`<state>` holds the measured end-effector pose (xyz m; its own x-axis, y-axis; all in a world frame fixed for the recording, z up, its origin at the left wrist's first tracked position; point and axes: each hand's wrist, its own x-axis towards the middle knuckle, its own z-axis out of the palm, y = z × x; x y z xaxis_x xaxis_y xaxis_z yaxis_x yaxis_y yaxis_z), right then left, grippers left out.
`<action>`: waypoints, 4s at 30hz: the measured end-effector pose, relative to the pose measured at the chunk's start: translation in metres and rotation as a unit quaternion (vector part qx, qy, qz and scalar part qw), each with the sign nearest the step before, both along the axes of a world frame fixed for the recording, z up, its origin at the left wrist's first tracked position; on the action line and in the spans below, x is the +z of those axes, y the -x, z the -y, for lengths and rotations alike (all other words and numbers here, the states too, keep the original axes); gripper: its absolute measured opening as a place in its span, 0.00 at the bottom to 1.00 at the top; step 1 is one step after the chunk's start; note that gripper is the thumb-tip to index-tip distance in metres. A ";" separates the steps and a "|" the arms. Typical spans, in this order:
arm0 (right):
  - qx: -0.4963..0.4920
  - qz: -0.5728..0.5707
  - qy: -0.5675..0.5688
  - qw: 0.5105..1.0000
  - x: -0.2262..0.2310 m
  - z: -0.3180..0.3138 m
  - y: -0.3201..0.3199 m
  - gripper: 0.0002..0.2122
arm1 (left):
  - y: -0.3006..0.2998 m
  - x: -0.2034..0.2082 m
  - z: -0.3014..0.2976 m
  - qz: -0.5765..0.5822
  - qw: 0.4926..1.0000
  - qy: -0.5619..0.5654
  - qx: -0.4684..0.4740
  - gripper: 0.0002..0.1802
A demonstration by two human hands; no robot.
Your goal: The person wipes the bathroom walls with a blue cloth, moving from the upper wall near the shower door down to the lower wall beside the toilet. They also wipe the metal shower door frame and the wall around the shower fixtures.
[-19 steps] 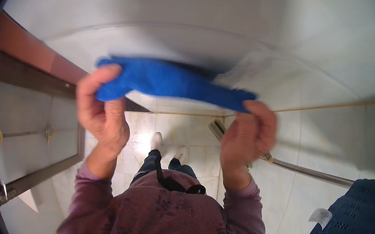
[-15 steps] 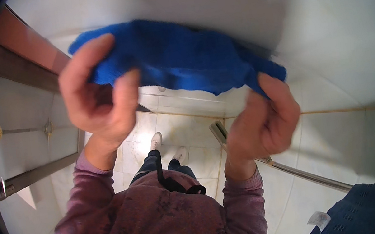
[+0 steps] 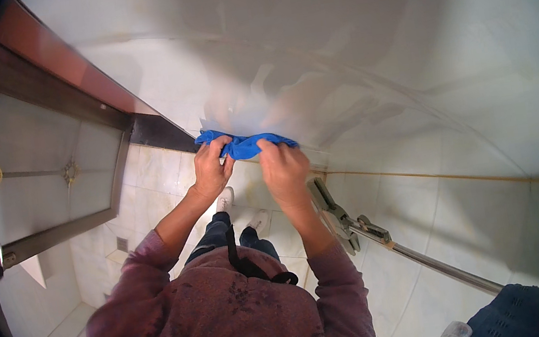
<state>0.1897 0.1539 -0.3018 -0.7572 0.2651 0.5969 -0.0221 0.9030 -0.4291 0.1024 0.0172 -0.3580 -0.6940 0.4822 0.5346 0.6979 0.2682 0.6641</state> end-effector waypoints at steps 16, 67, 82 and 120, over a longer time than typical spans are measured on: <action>0.064 -0.125 0.183 0.973 0.078 0.048 0.031 0.07 | 0.036 0.097 0.031 0.010 0.954 -0.268 0.132 0.14; -0.178 -0.180 -0.012 0.967 0.036 -0.017 -0.013 0.08 | -0.016 0.071 -0.056 0.020 0.986 -0.055 -0.159 0.16; -0.286 -0.434 0.199 0.831 0.135 -0.077 -0.059 0.07 | -0.050 0.172 -0.115 0.007 0.942 -0.210 -0.261 0.12; -0.402 -0.417 -0.049 0.814 0.177 -0.238 -0.148 0.12 | -0.173 0.217 -0.288 0.025 0.919 -0.099 -0.380 0.23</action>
